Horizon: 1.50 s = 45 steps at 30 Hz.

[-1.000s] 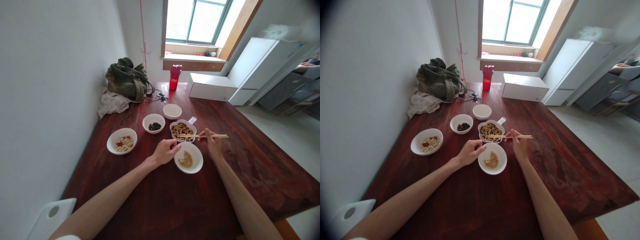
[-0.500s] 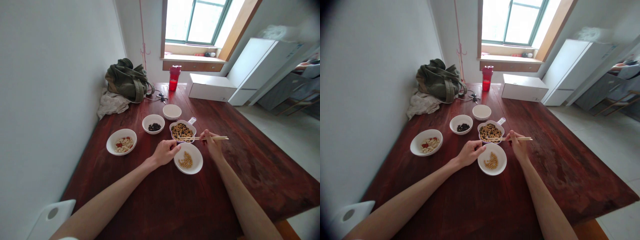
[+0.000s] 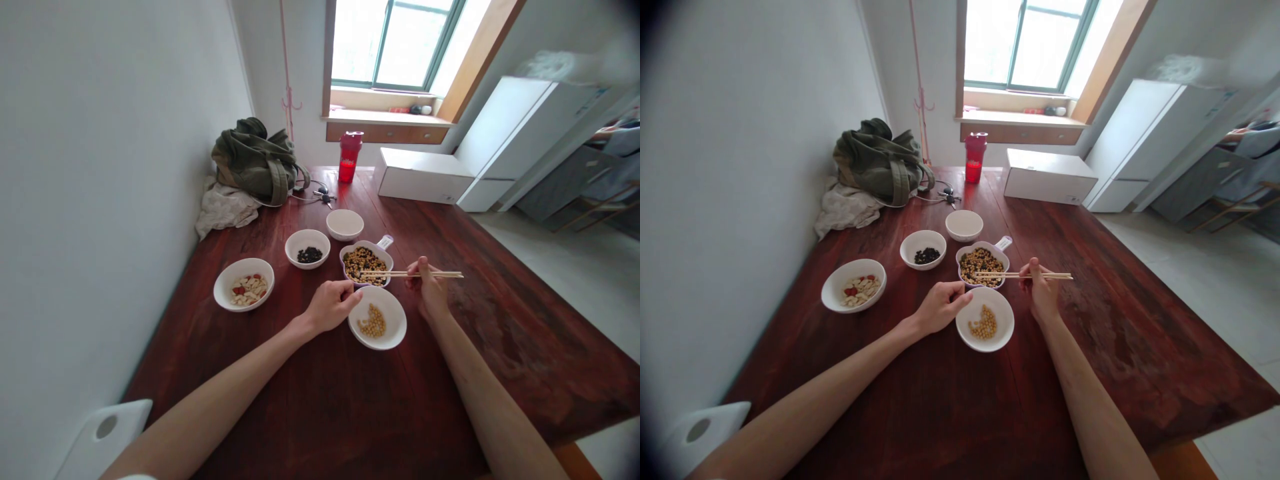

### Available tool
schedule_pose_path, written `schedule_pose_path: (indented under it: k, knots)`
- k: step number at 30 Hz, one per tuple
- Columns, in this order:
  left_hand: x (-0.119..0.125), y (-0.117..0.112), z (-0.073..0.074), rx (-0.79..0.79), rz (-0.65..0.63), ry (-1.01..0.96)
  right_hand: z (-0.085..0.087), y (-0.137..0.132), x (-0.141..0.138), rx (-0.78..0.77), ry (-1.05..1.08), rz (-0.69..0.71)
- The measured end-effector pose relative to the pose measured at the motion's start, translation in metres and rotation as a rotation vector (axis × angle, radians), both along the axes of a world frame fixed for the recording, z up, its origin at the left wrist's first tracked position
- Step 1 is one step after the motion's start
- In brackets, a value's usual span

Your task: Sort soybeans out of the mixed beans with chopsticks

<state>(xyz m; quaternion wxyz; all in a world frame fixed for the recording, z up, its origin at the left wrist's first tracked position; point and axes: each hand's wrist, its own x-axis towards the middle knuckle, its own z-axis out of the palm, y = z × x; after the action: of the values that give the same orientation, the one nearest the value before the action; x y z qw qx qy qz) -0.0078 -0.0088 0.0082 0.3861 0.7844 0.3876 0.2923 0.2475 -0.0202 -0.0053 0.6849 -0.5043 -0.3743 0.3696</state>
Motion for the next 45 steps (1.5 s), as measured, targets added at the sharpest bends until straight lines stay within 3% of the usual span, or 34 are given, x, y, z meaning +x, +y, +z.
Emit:
schedule_pose_path:
  k: [7, 11, 15, 21, 25, 30, 34, 39, 45]
  knots:
    - [0.0, 0.0, 0.0, 0.001, -0.003, -0.001, 0.015, -0.004, 0.008, 0.072, 0.219, 0.169]
    - [0.0, 0.0, 0.0, 0.007, -0.003, -0.001, 0.015, -0.005, 0.009, 0.106, 0.192, 0.243]
    - [0.001, 0.0, 0.0, 0.008, -0.007, 0.004, 0.013, -0.004, 0.008, 0.121, 0.151, 0.163]
    - [0.001, 0.0, 0.0, 0.004, -0.001, -0.001, 0.013, 0.0, 0.009, 0.157, 0.254, 0.041]
    - [0.0, 0.0, 0.001, 0.001, -0.001, -0.006, 0.009, 0.001, 0.004, 0.112, 0.136, 0.004]
    - [0.0, 0.0, 0.001, -0.002, 0.0, 0.002, 0.006, -0.003, -0.002, 0.036, 0.0, 0.14]
    - [0.0, 0.0, 0.001, 0.0, -0.006, 0.005, 0.009, -0.006, -0.001, 0.056, -0.127, 0.21]
    - [0.0, 0.0, 0.002, -0.002, -0.003, 0.001, 0.017, -0.009, 0.001, 0.048, -0.322, 0.17]
    - [0.0, 0.0, 0.001, -0.002, -0.007, -0.002, 0.02, -0.009, 0.003, 0.064, -0.217, 0.186]
